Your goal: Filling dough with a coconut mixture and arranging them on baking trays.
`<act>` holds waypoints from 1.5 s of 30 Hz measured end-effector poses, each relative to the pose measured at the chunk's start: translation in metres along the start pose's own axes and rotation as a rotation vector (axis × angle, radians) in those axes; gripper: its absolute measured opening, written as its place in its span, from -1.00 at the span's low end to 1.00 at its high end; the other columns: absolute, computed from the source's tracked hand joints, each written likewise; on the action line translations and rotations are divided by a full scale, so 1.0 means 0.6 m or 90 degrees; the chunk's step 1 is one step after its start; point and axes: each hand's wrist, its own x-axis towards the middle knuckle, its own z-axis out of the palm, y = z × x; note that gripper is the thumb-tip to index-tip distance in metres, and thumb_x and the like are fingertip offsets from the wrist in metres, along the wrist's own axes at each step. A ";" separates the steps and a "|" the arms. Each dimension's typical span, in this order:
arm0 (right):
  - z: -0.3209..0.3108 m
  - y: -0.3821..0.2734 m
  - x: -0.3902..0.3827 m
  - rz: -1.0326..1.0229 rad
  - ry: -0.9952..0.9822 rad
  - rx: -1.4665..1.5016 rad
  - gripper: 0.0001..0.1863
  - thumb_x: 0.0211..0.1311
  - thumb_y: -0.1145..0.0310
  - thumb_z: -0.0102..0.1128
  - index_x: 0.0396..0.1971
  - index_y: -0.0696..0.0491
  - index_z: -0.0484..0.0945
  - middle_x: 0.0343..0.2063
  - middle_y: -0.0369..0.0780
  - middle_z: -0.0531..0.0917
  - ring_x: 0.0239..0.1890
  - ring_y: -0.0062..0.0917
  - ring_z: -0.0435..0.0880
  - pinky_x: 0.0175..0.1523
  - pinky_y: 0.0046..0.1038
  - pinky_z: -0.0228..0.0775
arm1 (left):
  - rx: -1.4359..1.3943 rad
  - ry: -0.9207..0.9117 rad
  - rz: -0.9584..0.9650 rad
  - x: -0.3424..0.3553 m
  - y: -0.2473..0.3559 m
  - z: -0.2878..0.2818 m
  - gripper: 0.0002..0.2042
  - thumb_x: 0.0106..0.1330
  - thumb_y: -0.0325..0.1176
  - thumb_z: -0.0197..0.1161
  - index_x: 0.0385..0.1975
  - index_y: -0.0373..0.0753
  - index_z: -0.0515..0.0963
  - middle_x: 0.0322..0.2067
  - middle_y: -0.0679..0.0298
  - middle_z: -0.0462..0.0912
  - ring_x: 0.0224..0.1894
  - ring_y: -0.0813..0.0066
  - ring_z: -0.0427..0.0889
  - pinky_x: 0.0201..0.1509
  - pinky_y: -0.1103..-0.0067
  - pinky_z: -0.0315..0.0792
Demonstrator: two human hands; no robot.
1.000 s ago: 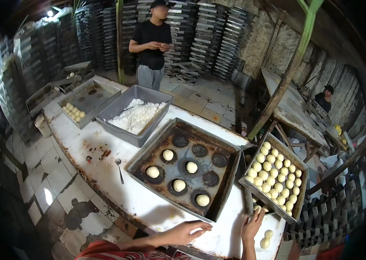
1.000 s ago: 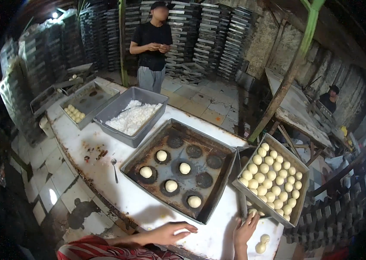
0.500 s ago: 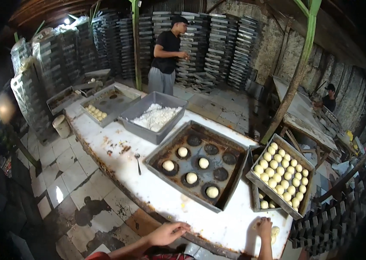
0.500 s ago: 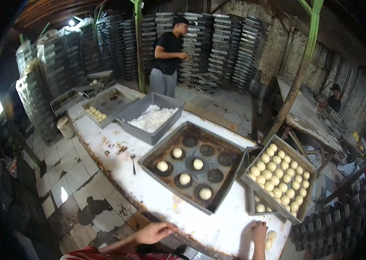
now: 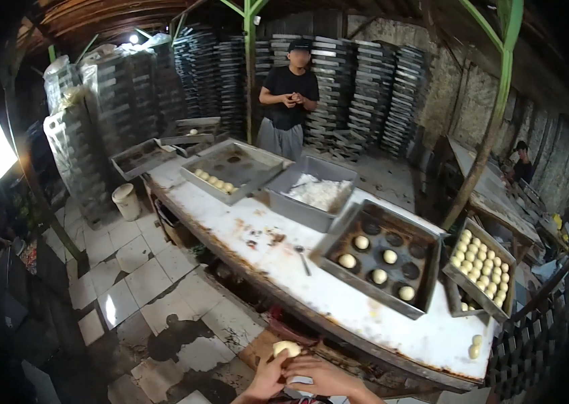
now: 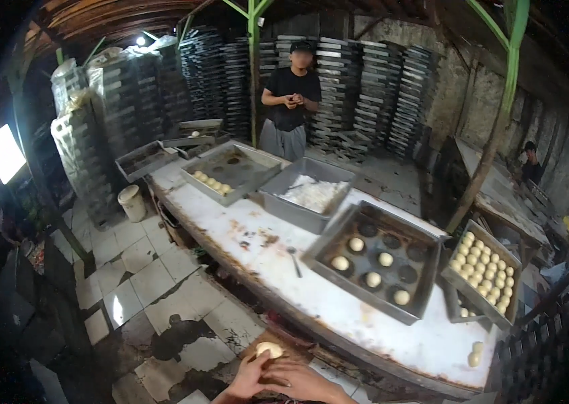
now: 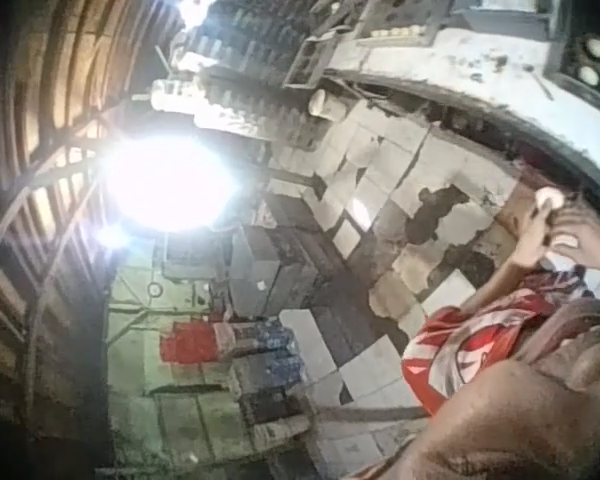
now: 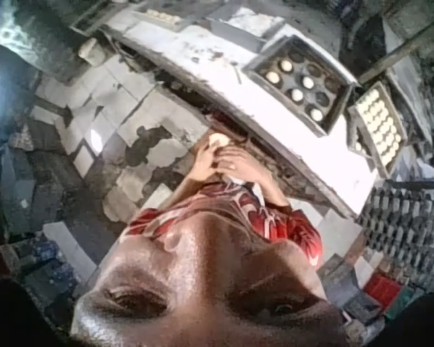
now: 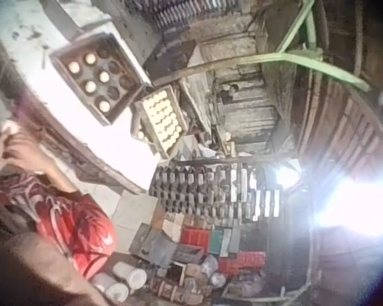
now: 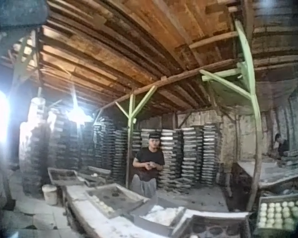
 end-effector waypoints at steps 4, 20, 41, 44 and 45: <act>0.044 -0.041 0.110 0.267 0.191 0.246 -0.74 0.16 0.27 0.10 -0.25 0.14 0.54 -0.26 -0.14 0.61 -0.21 -0.43 0.60 -0.08 -0.44 0.39 | 0.068 0.066 0.339 -0.022 0.023 -0.118 -0.79 0.24 -0.59 -0.06 -0.15 -0.36 0.41 -0.22 0.18 0.51 -0.25 0.49 0.52 -0.16 0.62 0.40; 0.065 0.453 0.279 0.606 0.355 -0.492 -0.66 0.12 0.31 0.05 -0.17 0.22 0.40 -0.14 0.03 0.44 -0.05 -0.10 0.39 0.03 -0.17 0.23 | 0.229 -0.065 0.044 0.130 0.192 -0.133 -0.59 0.17 -0.40 0.16 0.01 -0.39 0.31 -0.17 0.17 0.52 -0.13 0.41 0.51 -0.03 0.57 0.36; -0.289 0.510 0.568 0.545 0.420 -0.358 -0.85 0.25 0.40 -0.08 -0.32 0.12 0.46 -0.54 -0.02 0.53 -0.46 -0.13 0.52 -0.38 -0.24 0.33 | 0.263 -0.462 -0.121 0.458 0.553 0.039 -0.38 0.15 -0.68 0.06 0.24 -0.28 0.03 0.10 0.19 0.32 0.15 0.44 0.30 0.19 0.53 0.26; -0.330 0.646 0.611 0.683 -0.007 -0.506 -0.84 0.19 0.44 -0.10 -0.29 0.07 0.46 -0.48 -0.04 0.56 -0.34 -0.15 0.59 -0.32 -0.19 0.42 | 0.325 -0.450 -0.156 0.503 0.623 0.013 -0.42 0.14 -0.64 0.05 0.21 -0.35 0.09 0.13 0.18 0.28 0.16 0.45 0.29 0.24 0.53 0.16; -0.336 0.677 0.621 0.690 -0.020 -0.517 -0.84 0.19 0.44 -0.10 -0.29 0.07 0.46 -0.48 -0.04 0.56 -0.34 -0.15 0.59 -0.32 -0.19 0.42 | 0.255 -0.429 -0.194 0.504 0.645 0.009 -0.41 0.09 -0.66 0.01 0.20 -0.37 0.10 0.13 0.17 0.28 0.17 0.44 0.27 0.25 0.52 0.13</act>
